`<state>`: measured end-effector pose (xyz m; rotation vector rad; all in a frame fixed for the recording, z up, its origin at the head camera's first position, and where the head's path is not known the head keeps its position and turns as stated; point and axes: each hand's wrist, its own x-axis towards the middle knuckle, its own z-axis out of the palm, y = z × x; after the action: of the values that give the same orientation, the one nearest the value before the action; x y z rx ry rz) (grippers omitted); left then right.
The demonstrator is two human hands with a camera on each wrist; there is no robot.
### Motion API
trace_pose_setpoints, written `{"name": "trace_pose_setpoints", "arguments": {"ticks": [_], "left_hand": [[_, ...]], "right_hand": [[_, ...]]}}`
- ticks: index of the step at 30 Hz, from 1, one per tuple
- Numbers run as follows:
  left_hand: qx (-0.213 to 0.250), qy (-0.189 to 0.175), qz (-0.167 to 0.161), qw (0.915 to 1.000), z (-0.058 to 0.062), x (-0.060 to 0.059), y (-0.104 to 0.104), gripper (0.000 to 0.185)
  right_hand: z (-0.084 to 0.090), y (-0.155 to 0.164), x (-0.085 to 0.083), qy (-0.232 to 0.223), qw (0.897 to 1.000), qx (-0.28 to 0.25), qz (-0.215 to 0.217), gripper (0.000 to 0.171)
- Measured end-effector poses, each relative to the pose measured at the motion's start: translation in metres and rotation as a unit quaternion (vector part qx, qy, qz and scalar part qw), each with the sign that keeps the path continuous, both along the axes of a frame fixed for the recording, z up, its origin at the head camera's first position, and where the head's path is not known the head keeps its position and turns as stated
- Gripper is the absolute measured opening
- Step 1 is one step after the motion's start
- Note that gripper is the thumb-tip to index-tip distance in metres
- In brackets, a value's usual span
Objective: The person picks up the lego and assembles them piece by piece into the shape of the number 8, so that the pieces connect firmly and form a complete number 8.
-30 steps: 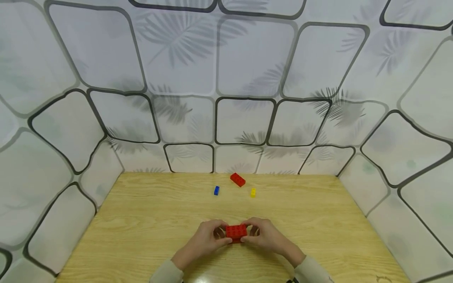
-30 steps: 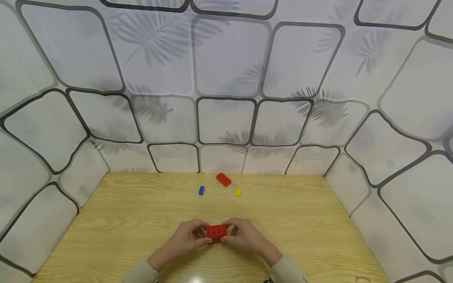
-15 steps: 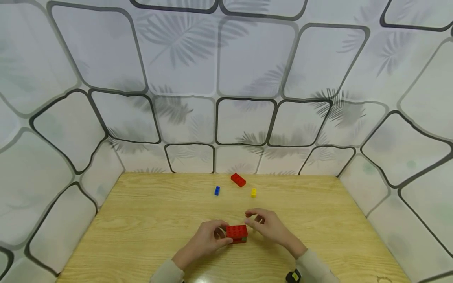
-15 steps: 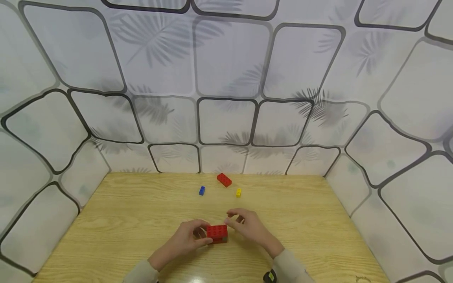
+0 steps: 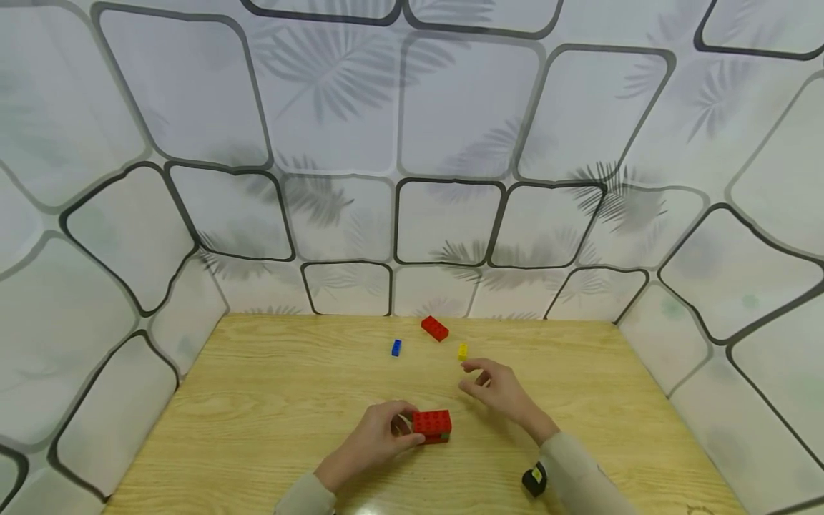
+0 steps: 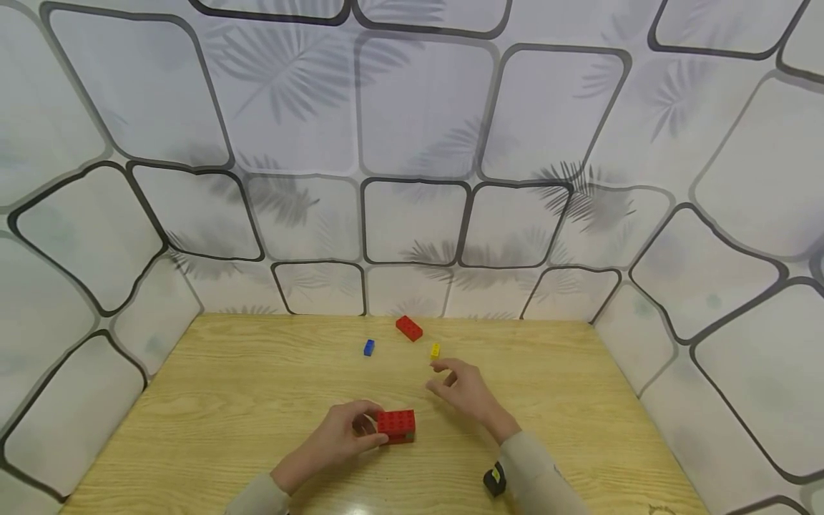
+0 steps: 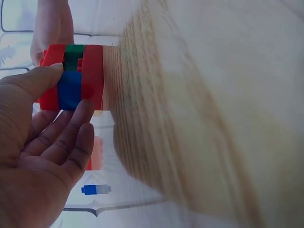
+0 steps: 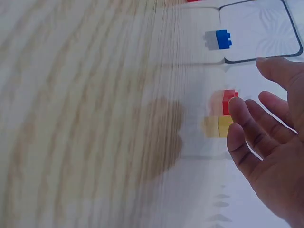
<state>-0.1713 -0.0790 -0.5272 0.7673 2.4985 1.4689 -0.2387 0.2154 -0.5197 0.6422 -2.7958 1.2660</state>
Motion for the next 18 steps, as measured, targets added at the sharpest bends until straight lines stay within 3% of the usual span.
{"name": "trace_pose_setpoints", "arguments": {"ticks": [18], "left_hand": [[0.011,0.005,-0.005,0.9999,0.001,0.002,0.000,0.036]], "right_hand": [[-0.006,0.009,-0.030,-0.023,0.998,0.004,-0.054,0.046]]}}
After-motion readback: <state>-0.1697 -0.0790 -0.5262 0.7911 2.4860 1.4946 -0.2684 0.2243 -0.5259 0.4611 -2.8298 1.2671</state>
